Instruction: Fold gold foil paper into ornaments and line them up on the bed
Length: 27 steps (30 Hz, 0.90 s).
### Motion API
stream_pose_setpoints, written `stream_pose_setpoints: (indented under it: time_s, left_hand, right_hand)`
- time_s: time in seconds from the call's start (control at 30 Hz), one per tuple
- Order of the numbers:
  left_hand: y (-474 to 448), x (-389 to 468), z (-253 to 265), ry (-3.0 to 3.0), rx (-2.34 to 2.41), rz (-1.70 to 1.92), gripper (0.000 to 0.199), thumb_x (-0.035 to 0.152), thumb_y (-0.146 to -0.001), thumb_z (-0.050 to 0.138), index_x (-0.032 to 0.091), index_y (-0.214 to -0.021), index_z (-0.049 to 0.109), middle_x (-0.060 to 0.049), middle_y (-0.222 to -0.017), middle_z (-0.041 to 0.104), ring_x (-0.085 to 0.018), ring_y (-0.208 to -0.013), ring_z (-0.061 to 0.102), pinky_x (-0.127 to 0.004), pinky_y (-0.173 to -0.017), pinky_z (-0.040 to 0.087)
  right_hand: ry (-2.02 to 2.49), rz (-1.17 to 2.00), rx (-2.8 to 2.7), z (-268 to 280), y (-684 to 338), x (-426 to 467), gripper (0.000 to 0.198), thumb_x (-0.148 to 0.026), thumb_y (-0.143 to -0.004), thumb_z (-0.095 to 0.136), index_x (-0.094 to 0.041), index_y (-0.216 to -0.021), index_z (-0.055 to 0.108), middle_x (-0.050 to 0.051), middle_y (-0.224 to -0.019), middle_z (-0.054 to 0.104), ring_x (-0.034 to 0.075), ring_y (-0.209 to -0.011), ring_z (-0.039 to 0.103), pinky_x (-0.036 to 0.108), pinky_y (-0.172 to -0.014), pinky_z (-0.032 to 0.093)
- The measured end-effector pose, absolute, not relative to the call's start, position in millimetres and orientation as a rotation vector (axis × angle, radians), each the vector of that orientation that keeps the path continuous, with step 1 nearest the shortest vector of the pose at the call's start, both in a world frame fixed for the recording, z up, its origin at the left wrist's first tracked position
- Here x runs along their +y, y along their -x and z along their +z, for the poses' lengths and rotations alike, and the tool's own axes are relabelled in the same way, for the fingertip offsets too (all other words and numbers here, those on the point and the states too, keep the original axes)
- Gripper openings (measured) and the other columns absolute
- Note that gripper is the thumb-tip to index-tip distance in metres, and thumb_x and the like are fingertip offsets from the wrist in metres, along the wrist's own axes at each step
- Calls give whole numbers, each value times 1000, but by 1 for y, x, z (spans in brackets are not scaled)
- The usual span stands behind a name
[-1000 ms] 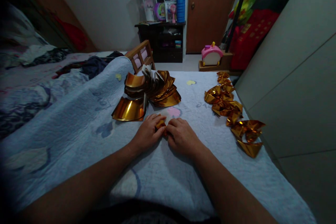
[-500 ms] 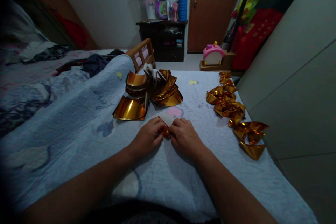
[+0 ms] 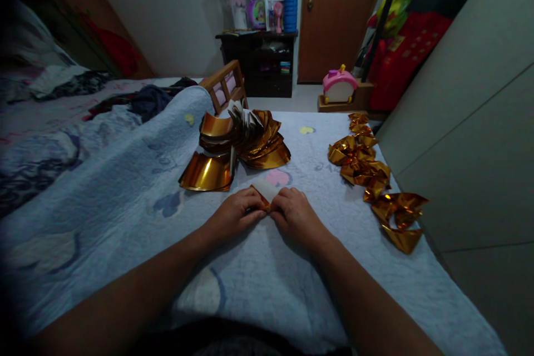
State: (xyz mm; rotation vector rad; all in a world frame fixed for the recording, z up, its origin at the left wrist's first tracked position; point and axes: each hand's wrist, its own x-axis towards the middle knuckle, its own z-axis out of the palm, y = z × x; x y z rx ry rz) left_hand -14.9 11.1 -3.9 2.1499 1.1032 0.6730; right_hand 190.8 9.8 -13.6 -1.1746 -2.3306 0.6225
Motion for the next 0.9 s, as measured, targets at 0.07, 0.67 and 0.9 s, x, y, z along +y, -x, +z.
stream_pose_setpoints:
  time_s: [0.07,0.67,0.9]
  left_hand:
    - [16,12,-4,-2133,1102,677,10,13,-87,64,20,-85,72,-4,-96,68,-20,-95,64,-33,-87,51]
    - [9,12,-8,-2162,1285,664,10,18,-89,58,19,-79,60,-4,-89,61,-19,-87,59,-31,-79,48]
    - [9,13,-7,-2129,1257,674,16,21,-93,55,18,-79,61,-4,-90,60,-19,-88,58,-32,-82,48]
  right_hand:
    - [1183,629,-2320,-14,-191,10,10,-9,-87,64,-19,-84,67,5,-92,64,22,-92,56,35,-82,39]
    - [1494,479,-2337,-17,-185,13,16,-19,-94,59,-18,-81,69,6,-86,64,20,-84,54,33,-75,33]
    - [1532,468,-2318,-16,-182,12,14,-19,-91,61,-18,-79,68,6,-84,64,20,-82,53,33,-73,31]
